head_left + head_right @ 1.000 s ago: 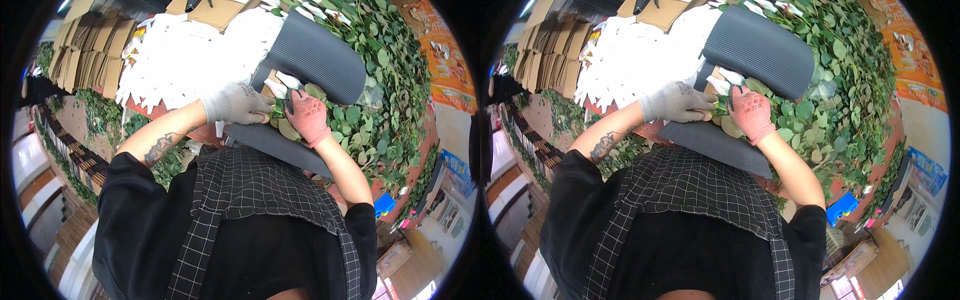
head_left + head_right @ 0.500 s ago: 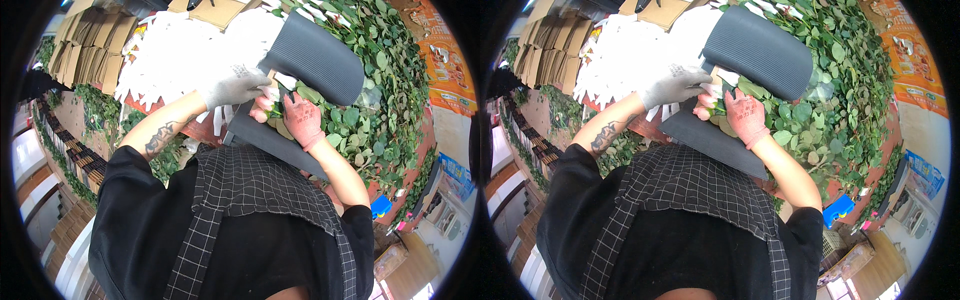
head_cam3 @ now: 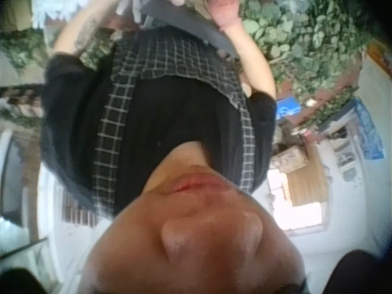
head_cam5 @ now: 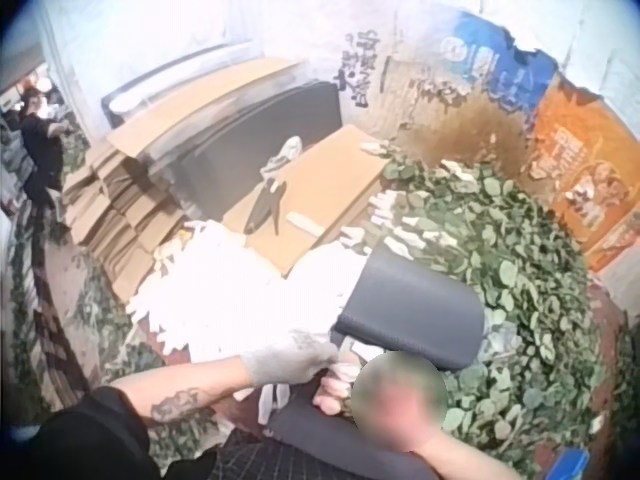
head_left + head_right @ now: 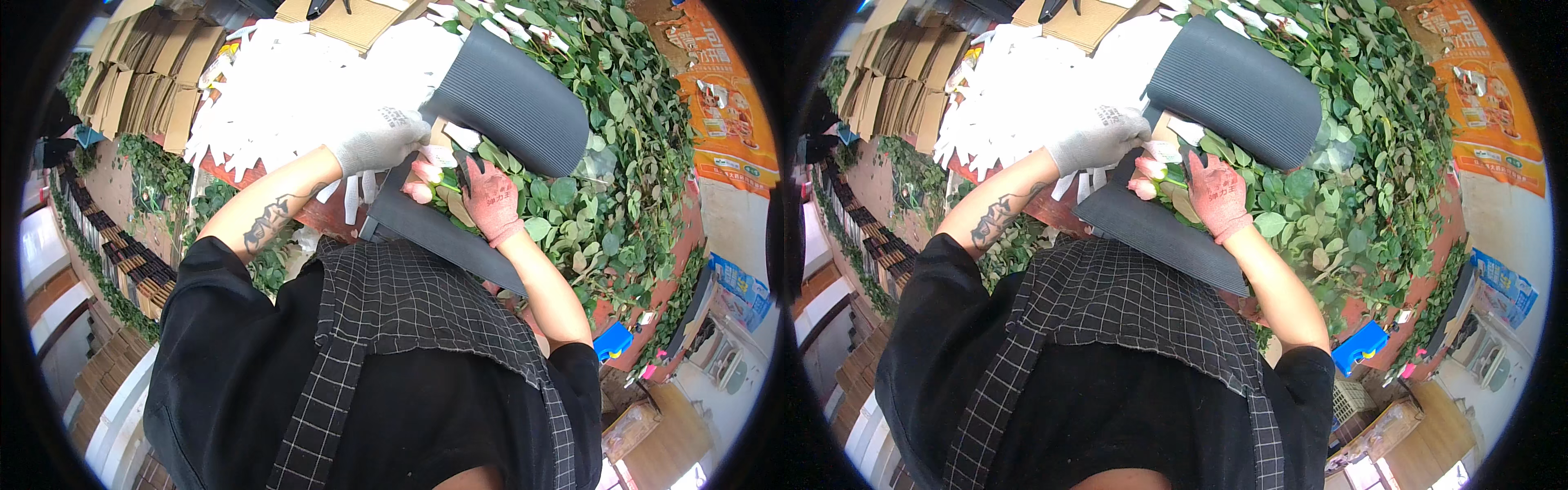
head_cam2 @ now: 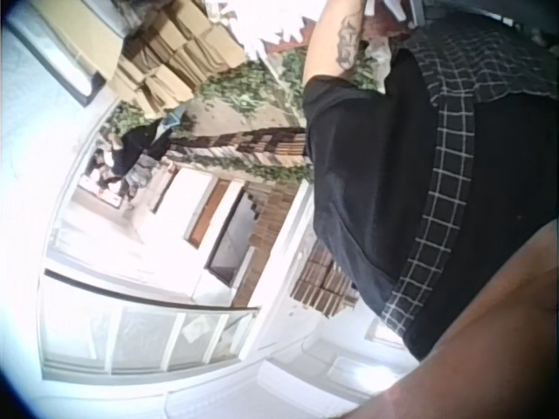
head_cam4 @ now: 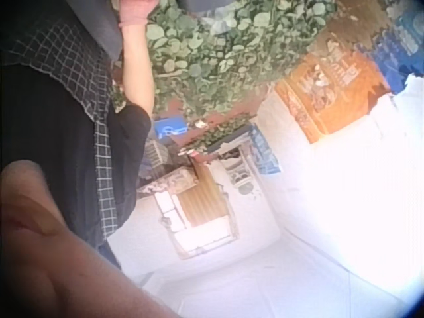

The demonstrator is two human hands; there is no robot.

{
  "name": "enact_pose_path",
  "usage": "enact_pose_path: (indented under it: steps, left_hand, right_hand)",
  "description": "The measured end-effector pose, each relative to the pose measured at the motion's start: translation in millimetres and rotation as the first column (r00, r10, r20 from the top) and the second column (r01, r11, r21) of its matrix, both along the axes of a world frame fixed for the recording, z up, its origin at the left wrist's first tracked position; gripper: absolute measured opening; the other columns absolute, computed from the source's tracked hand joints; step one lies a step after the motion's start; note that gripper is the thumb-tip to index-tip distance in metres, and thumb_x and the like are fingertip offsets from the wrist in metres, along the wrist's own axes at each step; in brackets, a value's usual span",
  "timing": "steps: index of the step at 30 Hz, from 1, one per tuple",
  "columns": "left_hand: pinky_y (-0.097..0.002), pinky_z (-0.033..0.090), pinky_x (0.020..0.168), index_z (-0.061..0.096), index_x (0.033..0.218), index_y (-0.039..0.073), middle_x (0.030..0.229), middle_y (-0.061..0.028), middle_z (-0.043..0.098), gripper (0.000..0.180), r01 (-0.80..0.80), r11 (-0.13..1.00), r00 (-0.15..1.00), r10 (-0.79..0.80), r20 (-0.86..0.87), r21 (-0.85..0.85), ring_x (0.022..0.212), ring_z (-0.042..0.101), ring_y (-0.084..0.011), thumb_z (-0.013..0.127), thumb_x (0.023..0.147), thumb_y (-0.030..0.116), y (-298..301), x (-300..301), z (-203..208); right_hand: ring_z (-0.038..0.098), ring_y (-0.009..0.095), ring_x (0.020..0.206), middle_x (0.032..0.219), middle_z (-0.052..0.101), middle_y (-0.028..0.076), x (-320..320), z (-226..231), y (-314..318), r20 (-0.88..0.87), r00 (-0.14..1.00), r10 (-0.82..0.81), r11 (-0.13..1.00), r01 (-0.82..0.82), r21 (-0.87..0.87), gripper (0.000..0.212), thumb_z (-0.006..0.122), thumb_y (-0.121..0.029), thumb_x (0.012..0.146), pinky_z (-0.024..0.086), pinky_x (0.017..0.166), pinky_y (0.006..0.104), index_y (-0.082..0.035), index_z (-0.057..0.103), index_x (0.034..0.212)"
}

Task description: The person places bundles of roses into protective sleeves and black packaging foam, using a mechanical device on a table to secure the wrap.

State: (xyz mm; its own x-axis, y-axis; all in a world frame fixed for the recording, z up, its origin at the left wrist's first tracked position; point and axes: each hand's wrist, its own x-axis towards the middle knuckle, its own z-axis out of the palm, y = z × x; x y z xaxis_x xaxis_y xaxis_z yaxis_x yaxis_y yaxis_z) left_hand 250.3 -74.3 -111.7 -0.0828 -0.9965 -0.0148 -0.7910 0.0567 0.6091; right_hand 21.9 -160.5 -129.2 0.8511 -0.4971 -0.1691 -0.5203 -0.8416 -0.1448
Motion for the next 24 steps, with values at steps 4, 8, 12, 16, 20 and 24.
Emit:
enact_pose_path:
  steps: [4, 8, 12, 16, 20, 24]
  left_hand:
    - [-0.0346, 0.045, 0.076, 0.062, 0.085, 0.005, 0.082, -0.0106, 0.060, 0.010, 0.000, 1.000, 1.000, 0.000, -0.015, 0.013, 0.082, 0.059, -0.0272, 0.058, 0.081, 0.013, 3.5, 7.7, -5.0]
    - [-0.0329, 0.046, 0.074, 0.062, 0.085, 0.004, 0.081, -0.0094, 0.060, 0.008, -0.087, 0.988, 0.972, 0.112, -0.207, 0.127, 0.081, 0.059, -0.0245, 0.056, 0.082, 0.009, 8.2, 7.9, -4.0]
    - [-0.0317, 0.047, 0.073, 0.061, 0.086, 0.002, 0.082, -0.0097, 0.060, 0.008, -0.175, 0.966, 0.963, 0.209, -0.173, 0.192, 0.079, 0.059, -0.0231, 0.054, 0.083, 0.006, 14.8, 13.1, 5.7]
    - [-0.0323, 0.047, 0.073, 0.060, 0.089, 0.002, 0.084, -0.0112, 0.061, 0.009, -0.381, 0.903, 0.885, 0.419, -0.202, 0.199, 0.079, 0.060, -0.0230, 0.054, 0.084, 0.006, 32.0, 55.7, -12.1]
    - [-0.0335, 0.048, 0.080, 0.061, 0.105, 0.002, 0.095, -0.0128, 0.064, 0.025, -0.149, 0.980, 0.985, 0.159, -0.072, 0.133, 0.088, 0.063, -0.0258, 0.056, 0.082, 0.009, 42.9, 32.6, 16.1]
    - [-0.0386, 0.049, 0.081, 0.051, 0.122, 0.005, 0.126, -0.0136, 0.052, 0.042, 0.167, 0.986, 0.984, -0.167, 0.058, 0.001, 0.095, 0.061, -0.0301, 0.053, 0.086, 0.027, 10.3, -24.6, 32.6]
  right_hand:
    - [0.060, 0.029, 0.087, 0.100, 0.057, 0.014, -2.5, -4.9, -1.9, 0.084, 0.994, 0.070, 0.997, -0.067, -0.042, 0.047, 0.065, -0.019, 0.073, 0.050, 0.072, 0.0384, -0.009, 0.053, 0.118]
    - [0.060, 0.029, 0.082, 0.096, 0.058, 0.013, -1.5, -2.8, -2.3, 0.091, 0.993, 0.078, 0.996, -0.074, -0.043, 0.044, 0.064, -0.016, 0.072, 0.050, 0.068, 0.0388, -0.010, 0.055, 0.115]
    - [0.061, 0.029, 0.080, 0.094, 0.058, 0.013, -0.6, -3.1, -3.5, 0.149, 0.986, 0.073, 0.997, -0.070, -0.023, 0.041, 0.062, -0.013, 0.072, 0.050, 0.065, 0.0389, -0.010, 0.057, 0.113]
    - [0.062, 0.028, 0.076, 0.092, 0.059, 0.012, -1.0, 0.0, -0.6, 0.177, 0.980, 0.086, 0.996, -0.083, -0.024, 0.038, 0.057, -0.009, 0.074, 0.050, 0.063, 0.0379, -0.012, 0.059, 0.111]
    - [0.062, 0.027, 0.074, 0.092, 0.060, 0.011, 1.8, 5.1, -2.2, 0.138, 0.984, 0.112, 0.994, -0.111, -0.020, 0.038, 0.052, -0.008, 0.076, 0.051, 0.060, 0.0369, -0.014, 0.060, 0.113]
    - [0.063, 0.027, 0.076, 0.097, 0.060, 0.011, 4.0, 16.7, -5.2, 0.004, 0.992, 0.125, 0.990, -0.125, -0.061, 0.036, 0.052, -0.010, 0.078, 0.051, 0.060, 0.0365, -0.013, 0.059, 0.113]
